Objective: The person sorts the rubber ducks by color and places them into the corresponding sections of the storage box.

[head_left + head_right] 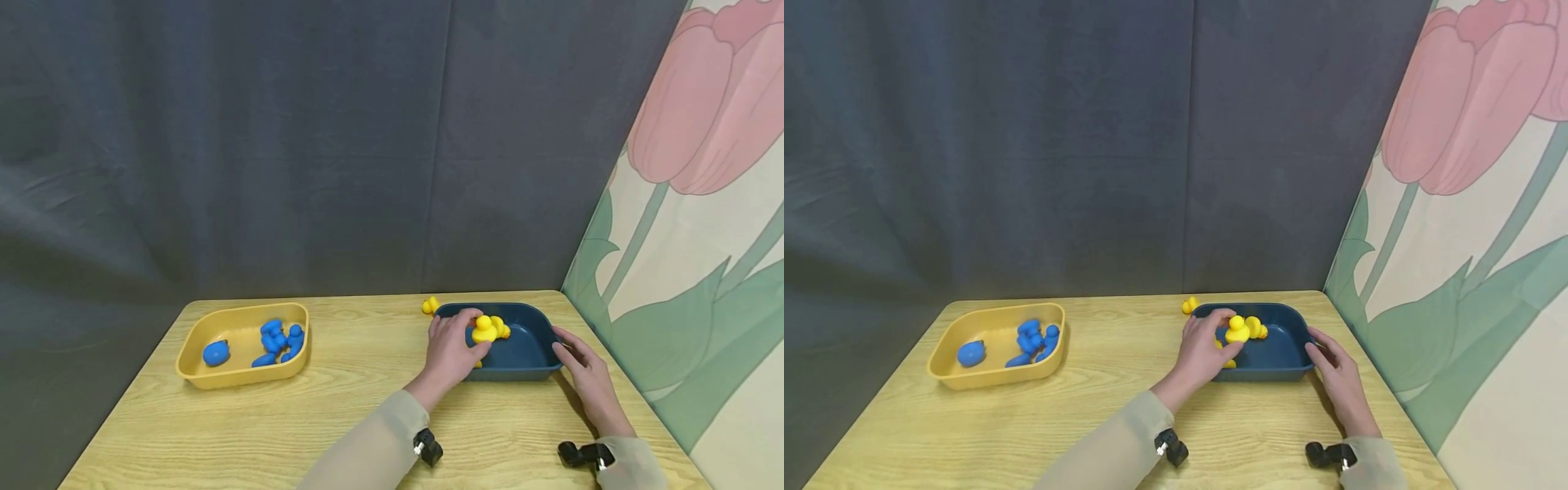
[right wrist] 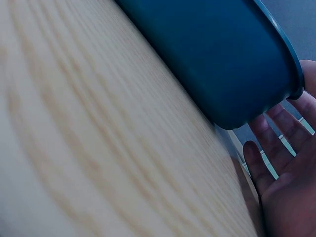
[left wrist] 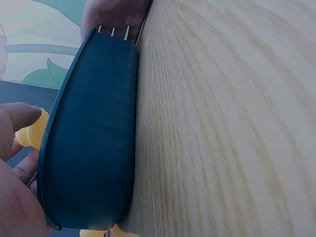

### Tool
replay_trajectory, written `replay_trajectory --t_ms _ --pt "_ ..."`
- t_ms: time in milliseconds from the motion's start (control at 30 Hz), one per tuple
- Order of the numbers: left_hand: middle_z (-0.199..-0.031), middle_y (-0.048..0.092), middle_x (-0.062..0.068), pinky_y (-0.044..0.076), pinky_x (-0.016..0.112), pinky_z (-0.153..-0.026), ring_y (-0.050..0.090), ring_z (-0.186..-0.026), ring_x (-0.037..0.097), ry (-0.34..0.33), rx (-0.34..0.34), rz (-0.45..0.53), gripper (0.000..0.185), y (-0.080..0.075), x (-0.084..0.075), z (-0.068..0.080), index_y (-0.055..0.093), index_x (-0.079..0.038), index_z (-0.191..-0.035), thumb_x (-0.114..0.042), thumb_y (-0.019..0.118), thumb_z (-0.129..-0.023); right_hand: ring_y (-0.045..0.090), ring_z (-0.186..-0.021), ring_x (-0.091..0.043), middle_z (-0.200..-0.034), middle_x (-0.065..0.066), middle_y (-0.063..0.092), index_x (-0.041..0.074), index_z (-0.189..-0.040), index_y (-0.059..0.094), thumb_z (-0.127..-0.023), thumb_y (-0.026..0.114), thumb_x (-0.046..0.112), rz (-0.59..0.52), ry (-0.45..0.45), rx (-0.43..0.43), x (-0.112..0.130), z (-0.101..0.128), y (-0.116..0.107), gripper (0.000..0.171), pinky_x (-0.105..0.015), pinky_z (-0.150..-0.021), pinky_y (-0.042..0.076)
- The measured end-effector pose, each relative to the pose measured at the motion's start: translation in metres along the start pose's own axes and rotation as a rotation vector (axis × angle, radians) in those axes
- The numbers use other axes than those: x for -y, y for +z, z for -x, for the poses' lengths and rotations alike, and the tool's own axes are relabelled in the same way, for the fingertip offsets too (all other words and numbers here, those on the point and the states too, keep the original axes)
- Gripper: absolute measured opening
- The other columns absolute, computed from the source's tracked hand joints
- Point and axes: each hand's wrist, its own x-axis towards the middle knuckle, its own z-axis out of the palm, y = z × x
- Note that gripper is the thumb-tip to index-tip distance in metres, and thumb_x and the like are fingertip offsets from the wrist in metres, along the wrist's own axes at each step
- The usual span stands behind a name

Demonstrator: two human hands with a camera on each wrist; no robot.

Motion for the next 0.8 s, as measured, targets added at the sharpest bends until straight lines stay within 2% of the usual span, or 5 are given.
replay_trajectory --t_ms 300,533,800 --pt "-0.133 0.074 -0.009 0.023 0.055 -0.132 0.062 -0.127 0.016 -0.01 0.004 -0.022 0.054 0.0014 -0.0026 -0.0018 0.063 -0.029 -0.148 -0.033 0.087 -0.099 0.047 -0.125 0.014 -0.158 0.01 0.053 0.01 -0.167 0.05 -0.115 0.06 0.039 -0.011 -0.003 -0.003 0.0009 0.0001 -0.0002 0.061 -0.004 -0.095 0.039" --pt "-0.136 0.073 -0.012 0.023 0.054 -0.132 0.061 -0.134 0.017 0.0 0.007 -0.025 0.055 0.0 -0.0013 -0.0014 0.062 -0.028 -0.15 -0.034 0.085 -0.1 0.048 -0.125 0.014 -0.157 0.011 0.053 0.009 -0.167 0.049 -0.116 0.06 0.039 -0.019 -0.004 -0.001 0.0009 0.0005 -0.0004 0.061 -0.004 -0.096 0.039" --pt "-0.138 0.071 -0.01 0.036 0.046 -0.126 0.058 -0.134 0.018 -0.004 -0.005 0.031 0.055 -0.0041 0.004 -0.0023 0.062 -0.027 -0.151 -0.031 0.085 -0.101 0.047 -0.126 0.015 -0.161 0.005 0.053 0.009 -0.167 0.049 -0.116 0.06 0.039 -0.005 -0.008 0.002 0.0002 0.0001 -0.0004 0.061 -0.004 -0.096 0.039"
